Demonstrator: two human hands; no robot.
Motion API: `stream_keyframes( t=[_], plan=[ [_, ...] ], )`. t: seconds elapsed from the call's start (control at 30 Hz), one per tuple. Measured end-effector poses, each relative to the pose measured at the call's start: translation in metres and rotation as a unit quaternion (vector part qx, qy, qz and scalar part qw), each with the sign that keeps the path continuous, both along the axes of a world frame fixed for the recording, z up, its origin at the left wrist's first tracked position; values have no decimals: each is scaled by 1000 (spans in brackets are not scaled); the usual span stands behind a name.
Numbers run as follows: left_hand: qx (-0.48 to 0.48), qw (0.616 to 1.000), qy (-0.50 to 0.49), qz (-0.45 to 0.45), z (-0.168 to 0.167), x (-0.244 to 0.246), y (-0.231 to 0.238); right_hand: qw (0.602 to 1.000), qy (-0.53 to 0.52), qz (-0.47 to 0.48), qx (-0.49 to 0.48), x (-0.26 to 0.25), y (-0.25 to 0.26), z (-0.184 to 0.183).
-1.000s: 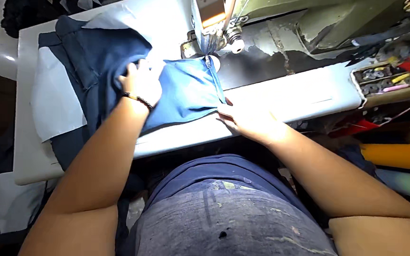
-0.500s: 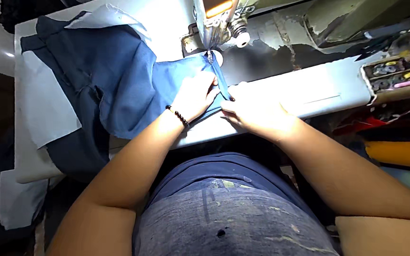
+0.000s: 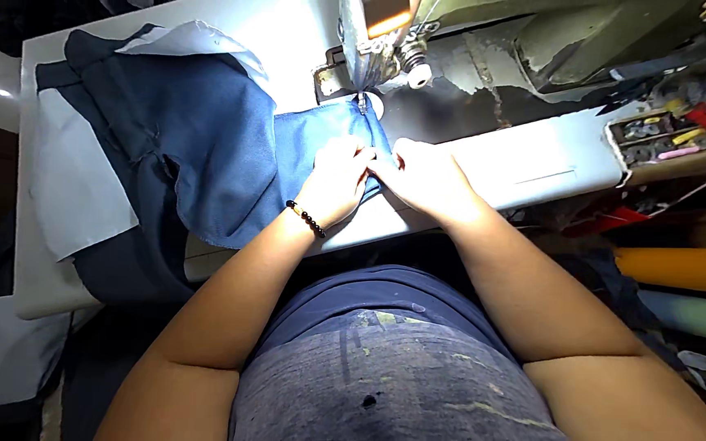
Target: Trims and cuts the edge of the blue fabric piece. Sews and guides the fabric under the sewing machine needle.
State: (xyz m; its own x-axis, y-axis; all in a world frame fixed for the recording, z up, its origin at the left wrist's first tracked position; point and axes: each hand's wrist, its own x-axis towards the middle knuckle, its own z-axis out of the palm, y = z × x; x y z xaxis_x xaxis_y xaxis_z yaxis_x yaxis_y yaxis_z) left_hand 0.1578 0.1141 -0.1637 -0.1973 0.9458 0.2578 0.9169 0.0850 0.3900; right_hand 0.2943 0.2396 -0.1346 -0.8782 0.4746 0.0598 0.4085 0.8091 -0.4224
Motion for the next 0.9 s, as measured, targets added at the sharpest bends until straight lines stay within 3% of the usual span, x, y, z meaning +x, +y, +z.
stream_keyframes(
  t=[0.17,0.43,0.53,0.7,0.9],
  plan=[
    [0,1000,19,-5,-1,1,0,998,-61,-4,-9,-6,-1,8],
    [15,995,33,-90,-8,-3,2,990,127,-49,-20,1,-1,-1],
    [-12,996,71,-57,5,-1,18,987,153,-50,-19,-1,2,1],
    [75,984,156,-43,13,-3,43,976,215,-37,1,-3,6,-3],
    [27,999,7,-39,1,11,-6,979,200,24,-27,4,-2,-27]
  ],
)
